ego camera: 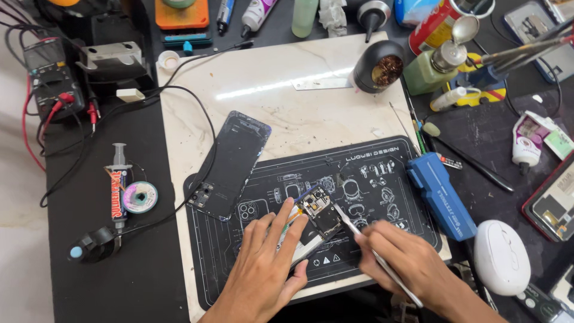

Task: The person heats the internal components of a mobile phone with a heat gun while prying at parts with a thin metal tool. They handle the phone body and lift components from the chassis on a workbench mat.

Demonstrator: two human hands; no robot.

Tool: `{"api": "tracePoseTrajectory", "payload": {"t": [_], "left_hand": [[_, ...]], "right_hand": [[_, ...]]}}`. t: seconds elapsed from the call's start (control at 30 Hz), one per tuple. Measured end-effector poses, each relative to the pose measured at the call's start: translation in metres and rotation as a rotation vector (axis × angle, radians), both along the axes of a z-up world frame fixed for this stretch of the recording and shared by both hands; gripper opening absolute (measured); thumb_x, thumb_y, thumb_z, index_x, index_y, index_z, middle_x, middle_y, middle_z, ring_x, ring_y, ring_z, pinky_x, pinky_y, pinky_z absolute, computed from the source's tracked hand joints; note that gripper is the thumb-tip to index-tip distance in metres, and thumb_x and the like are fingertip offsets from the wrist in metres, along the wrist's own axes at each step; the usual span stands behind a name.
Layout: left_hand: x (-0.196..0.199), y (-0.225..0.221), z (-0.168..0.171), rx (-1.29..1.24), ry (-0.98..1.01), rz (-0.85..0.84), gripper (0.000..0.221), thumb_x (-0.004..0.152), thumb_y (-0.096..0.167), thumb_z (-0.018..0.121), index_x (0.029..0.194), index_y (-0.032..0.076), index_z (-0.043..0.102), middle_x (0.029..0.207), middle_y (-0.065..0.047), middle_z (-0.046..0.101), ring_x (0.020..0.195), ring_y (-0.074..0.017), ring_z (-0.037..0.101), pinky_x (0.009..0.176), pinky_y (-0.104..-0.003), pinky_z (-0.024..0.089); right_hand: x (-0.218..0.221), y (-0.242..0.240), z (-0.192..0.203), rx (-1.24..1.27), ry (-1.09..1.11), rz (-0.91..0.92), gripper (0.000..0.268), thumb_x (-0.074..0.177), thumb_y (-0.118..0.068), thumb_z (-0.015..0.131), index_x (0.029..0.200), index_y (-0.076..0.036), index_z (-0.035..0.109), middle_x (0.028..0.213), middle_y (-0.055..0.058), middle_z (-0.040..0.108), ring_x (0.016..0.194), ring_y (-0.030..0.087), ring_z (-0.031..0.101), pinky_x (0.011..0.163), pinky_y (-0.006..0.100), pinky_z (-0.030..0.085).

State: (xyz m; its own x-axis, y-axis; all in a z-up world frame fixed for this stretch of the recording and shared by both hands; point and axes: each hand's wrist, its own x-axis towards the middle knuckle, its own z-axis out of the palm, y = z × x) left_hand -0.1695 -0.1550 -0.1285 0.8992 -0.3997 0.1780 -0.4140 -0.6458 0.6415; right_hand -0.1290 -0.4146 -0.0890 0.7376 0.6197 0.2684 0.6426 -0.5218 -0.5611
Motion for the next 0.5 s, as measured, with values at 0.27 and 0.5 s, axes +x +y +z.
{"api": "tracePoseTrajectory", "payload": {"t": [0.27,0.5], "left_hand": [[0.000,0.000,0.002,-0.002,-0.014,0.008,0.072,0.082,0.020,0.075,0.142,-0.005,0.045,0.154,-0.030,0.035,0.124,-0.0449,0.044,0.104,-0.056,0.036],[-0.001,0.002,0.006,-0.019,0.054,0.000,0.080,0.084,0.023,0.076,0.150,-0.003,0.038,0.156,-0.030,0.034,0.128,-0.0458,0.043,0.106,-0.055,0.037]], "right_hand": [[-0.008,-0.003,-0.001,-0.004,-0.029,-0.017,0.024,0.075,0.004,0.077,0.093,0.001,0.060,0.086,0.011,0.065,0.069,0.024,0.069,0.056,0.033,0.056],[0.008,-0.003,-0.005,0.133,0.012,-0.083,0.026,0.078,0.005,0.074,0.101,0.002,0.064,0.088,0.011,0.069,0.072,0.024,0.072,0.062,0.032,0.058]]}}
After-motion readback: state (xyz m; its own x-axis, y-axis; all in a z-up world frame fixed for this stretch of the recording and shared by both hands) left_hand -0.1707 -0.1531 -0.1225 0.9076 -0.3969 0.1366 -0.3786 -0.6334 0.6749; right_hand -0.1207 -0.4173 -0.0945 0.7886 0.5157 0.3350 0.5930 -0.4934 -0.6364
